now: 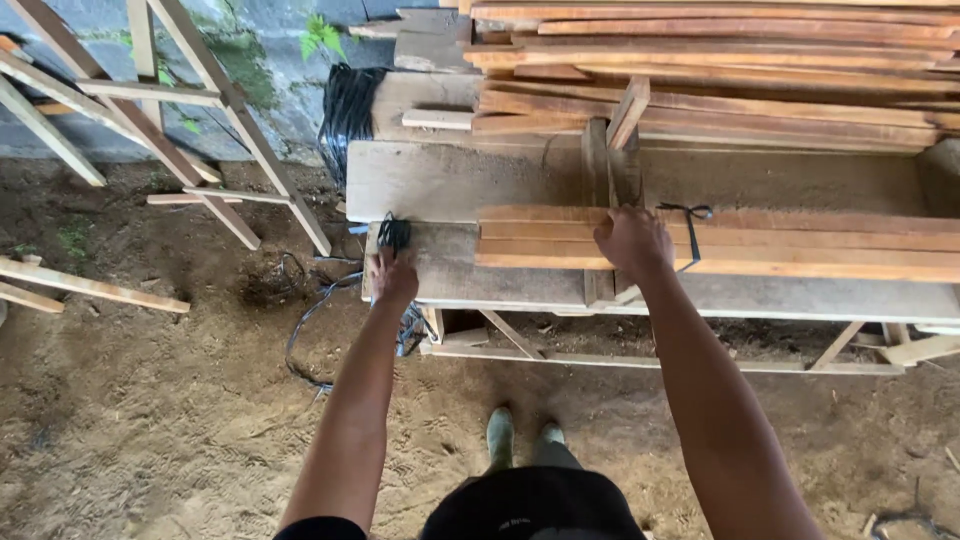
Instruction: Bundling several long wooden slats together using flexible ties in a workshop.
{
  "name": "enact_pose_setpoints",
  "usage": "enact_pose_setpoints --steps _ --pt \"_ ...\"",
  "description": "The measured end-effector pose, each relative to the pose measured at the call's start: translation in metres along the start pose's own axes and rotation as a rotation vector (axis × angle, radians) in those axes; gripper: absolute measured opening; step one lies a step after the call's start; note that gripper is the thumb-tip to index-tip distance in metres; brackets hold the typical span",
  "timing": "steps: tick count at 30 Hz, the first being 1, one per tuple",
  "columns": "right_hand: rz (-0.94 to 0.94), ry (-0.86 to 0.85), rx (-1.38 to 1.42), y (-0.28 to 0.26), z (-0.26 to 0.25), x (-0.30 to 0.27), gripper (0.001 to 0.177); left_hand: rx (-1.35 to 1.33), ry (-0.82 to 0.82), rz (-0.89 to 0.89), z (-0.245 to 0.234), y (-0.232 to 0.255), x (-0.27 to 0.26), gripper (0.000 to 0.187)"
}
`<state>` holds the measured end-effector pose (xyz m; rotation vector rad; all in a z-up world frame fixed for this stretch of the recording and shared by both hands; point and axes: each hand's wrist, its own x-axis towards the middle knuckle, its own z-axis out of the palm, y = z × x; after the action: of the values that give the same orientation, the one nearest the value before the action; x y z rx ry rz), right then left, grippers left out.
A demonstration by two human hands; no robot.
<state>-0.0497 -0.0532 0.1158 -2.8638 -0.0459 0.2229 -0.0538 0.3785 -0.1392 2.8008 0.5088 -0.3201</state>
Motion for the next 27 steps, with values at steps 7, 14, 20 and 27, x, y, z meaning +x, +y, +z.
enact_pose_setpoints --steps 7,14,20,27 --pt "-0.030 -0.008 -0.051 0.008 0.008 0.002 0.056 0.097 0.091 0.098 0.012 -0.007 0.015 0.031" --pt "-0.013 0.016 -0.067 0.010 0.012 0.005 0.055 -0.303 0.241 0.085 0.024 -0.017 0.044 0.021" --pt "0.020 0.008 -0.081 0.013 0.016 0.012 0.055 -0.598 0.209 -0.131 -0.068 0.029 -0.023 0.021" --pt "0.022 0.001 -0.059 0.013 0.015 0.013 0.054 -0.809 0.376 -0.086 -0.109 0.065 -0.088 0.018"
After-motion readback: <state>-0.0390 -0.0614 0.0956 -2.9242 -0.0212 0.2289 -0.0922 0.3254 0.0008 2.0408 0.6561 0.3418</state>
